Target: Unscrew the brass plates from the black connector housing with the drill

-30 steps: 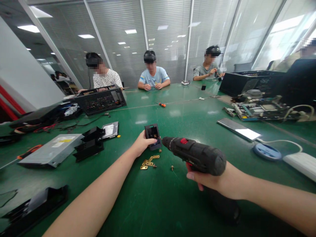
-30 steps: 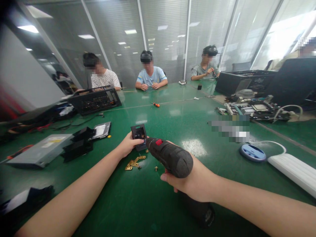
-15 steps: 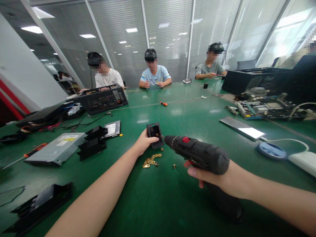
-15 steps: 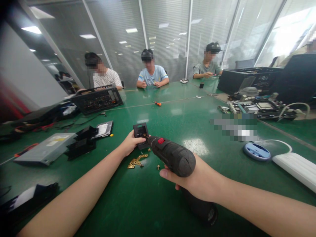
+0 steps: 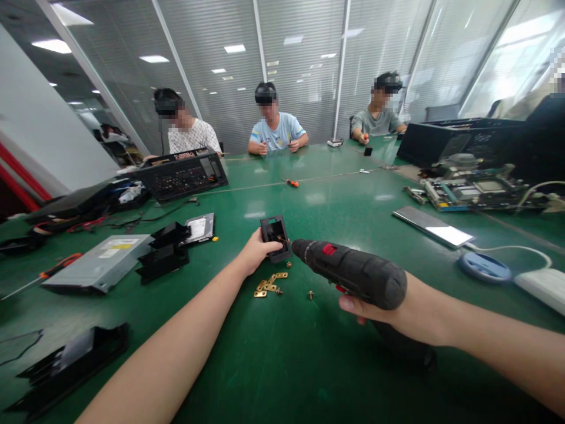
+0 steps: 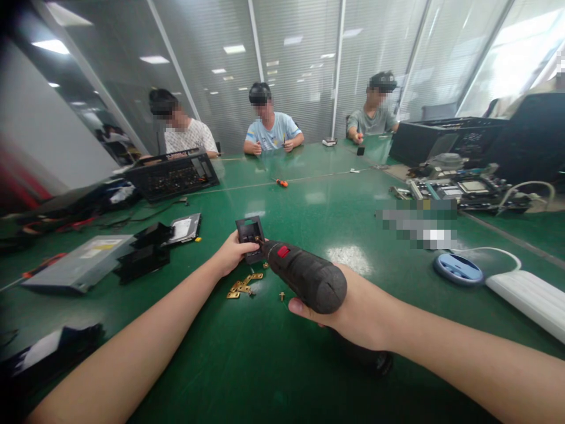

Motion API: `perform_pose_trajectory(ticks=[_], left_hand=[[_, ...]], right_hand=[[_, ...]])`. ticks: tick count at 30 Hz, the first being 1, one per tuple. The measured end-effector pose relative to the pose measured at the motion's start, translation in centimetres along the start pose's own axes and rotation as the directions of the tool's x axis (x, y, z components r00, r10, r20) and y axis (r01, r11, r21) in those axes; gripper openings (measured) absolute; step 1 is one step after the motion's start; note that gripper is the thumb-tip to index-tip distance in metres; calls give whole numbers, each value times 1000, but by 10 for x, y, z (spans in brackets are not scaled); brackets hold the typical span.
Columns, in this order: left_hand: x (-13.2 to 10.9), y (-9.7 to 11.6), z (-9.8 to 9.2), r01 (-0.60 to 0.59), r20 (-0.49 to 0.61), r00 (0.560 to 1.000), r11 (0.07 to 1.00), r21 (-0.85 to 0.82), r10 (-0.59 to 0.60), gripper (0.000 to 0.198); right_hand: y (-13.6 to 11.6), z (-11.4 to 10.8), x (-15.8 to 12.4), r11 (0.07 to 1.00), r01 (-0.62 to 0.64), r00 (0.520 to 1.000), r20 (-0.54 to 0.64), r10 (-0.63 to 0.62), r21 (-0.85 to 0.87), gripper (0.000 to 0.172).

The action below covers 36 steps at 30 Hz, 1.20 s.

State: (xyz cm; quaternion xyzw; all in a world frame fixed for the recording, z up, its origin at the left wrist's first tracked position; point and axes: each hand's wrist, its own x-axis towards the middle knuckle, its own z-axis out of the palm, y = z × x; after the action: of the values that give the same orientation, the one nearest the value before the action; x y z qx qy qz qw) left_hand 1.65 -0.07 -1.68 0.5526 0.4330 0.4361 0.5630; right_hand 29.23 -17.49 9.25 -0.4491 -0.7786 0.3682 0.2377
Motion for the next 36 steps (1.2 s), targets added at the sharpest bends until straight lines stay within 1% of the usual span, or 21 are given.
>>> perform_pose_trajectory(ticks=[2, 3, 4, 7, 9, 12, 17, 21, 26, 31, 33, 36], left_hand=[[-1, 1, 1, 4, -6, 1000, 1000, 1, -4, 53], [-1, 2, 1, 6, -6, 1000, 1000, 3, -6, 54], [-2, 3, 1, 7, -2, 1000, 1000, 4, -7, 54], [-4, 6, 2, 0, 25, 1000, 1000, 6, 0, 56], [-4, 5, 2, -7, 39, 999, 1000, 6, 6, 57], [-3, 3, 0, -19, 36, 999, 1000, 9, 19, 58], [-1, 1, -1, -29, 26, 999, 999, 12, 29, 58], [0, 1, -2, -28, 34, 999, 999, 28, 27, 55], [1, 0, -3, -39, 26, 999, 999, 12, 39, 57], [-2, 2, -2, -51, 34, 998, 998, 24, 50, 60], [-4, 3, -1, -66, 35, 997, 997, 51, 64, 62], [-6, 3, 0, -86, 40, 996, 992, 92, 83, 64]], right_hand=[[-2, -1, -1, 999, -17, 1000, 14, 18, -48, 44], [-3, 0, -2, 998, -26, 999, 24, 28, -66, 43], [-4, 1, -2, 996, -33, 999, 35, 36, -80, 45], [-7, 6, -4, 993, -16, 996, 83, 26, -115, 64], [-8, 8, -3, 993, 21, 993, 117, -8, -119, 69], [-10, 7, -2, 994, 37, 990, 138, -22, -105, 62], [-10, 1, -1, 996, 41, 990, 139, -30, -77, 43], [-8, 0, 0, 997, 40, 990, 140, -32, -61, 42], [-8, -2, 1, 998, 55, 989, 138, -51, -20, 34], [-8, -4, 1, 998, 53, 989, 138, -58, 37, 38], [-6, -3, 0, 997, 41, 992, 114, -49, 71, 37], [-2, 0, -2, 989, 13, 999, 51, -20, 150, 29]])
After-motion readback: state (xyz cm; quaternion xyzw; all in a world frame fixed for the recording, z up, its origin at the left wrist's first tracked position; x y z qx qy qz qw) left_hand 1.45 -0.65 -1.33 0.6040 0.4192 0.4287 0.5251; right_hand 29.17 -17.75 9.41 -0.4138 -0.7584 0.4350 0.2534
